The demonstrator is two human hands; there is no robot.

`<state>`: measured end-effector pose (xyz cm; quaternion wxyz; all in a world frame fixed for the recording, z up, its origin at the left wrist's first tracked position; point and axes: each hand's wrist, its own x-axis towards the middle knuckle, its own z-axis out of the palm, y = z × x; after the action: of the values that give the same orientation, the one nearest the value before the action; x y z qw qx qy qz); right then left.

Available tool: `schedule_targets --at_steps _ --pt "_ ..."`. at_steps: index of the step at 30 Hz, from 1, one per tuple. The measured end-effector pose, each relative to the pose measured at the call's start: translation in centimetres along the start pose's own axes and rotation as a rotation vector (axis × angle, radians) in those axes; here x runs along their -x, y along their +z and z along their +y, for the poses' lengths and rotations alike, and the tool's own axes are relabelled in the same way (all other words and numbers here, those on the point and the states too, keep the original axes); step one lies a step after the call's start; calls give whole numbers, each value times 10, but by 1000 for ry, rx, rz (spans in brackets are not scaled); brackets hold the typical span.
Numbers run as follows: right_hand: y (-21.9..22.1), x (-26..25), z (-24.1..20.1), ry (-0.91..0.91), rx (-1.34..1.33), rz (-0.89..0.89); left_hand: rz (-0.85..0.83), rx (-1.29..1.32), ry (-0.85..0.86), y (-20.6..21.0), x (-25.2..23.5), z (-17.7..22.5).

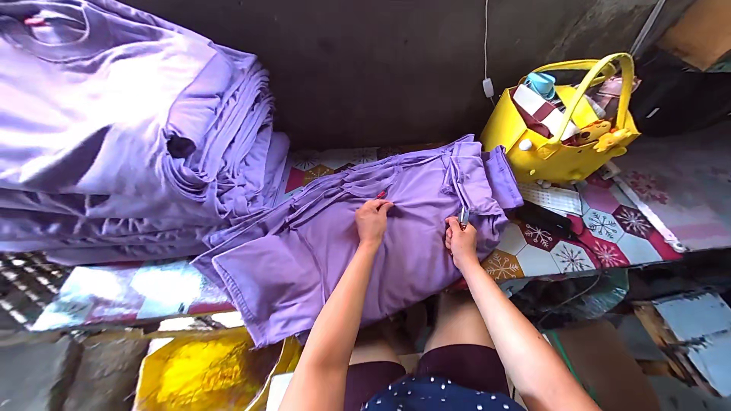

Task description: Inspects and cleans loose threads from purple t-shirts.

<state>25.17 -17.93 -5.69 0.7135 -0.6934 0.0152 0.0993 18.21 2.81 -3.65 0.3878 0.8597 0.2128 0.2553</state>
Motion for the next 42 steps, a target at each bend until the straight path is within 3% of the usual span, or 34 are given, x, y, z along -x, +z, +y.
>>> schedule_targets --at_steps 3,6,9,11,12,13,14,18,21,23,27,30,33,35,36,38,40,42 --pt "-1 1 -2 -11 7 -13 197 23 47 -77 54 -6" --pt "-2 3 2 -22 11 -7 391 -102 -55 -198 133 -40" --pt "-2 1 5 -66 63 -7 599 -337 -393 -316 213 -92" --pt "-3 3 8 -78 101 -10 599 -612 -795 -363 260 -124" --pt "-3 2 8 -85 113 -16 517 -731 -1005 -370 274 -129" --pt "-3 3 8 -93 123 -25 427 -804 -1138 -368 281 -132" --pt "-3 4 8 -99 129 -30 389 -790 -1149 -360 283 -130" --pt "-2 9 1 -93 141 -27 366 -362 -623 -288 227 -75" --pt "-2 11 0 -74 142 -18 309 -146 -600 -242 187 -66" --pt "-3 12 0 -72 152 -11 390 -169 -573 -229 179 -72" --pt "-3 21 -4 -110 228 -19 583 -202 -288 -224 182 -67" --pt "11 57 -32 -374 295 -257 489 -93 24 -204 185 -37" --pt "57 98 -70 -773 195 -699 262 -83 364 -173 184 -13" --pt "91 110 -76 -892 214 -979 205 -84 526 -160 178 -8" --pt "105 112 -73 -894 218 -1094 205 -68 552 -159 174 -6" --pt "118 115 -70 -859 224 -1148 240 -29 518 -166 168 1" --pt "112 122 -80 -761 180 -1017 305 -1 449 -181 165 8" --pt "97 126 -89 -625 118 -769 398 -29 335 -191 170 8"
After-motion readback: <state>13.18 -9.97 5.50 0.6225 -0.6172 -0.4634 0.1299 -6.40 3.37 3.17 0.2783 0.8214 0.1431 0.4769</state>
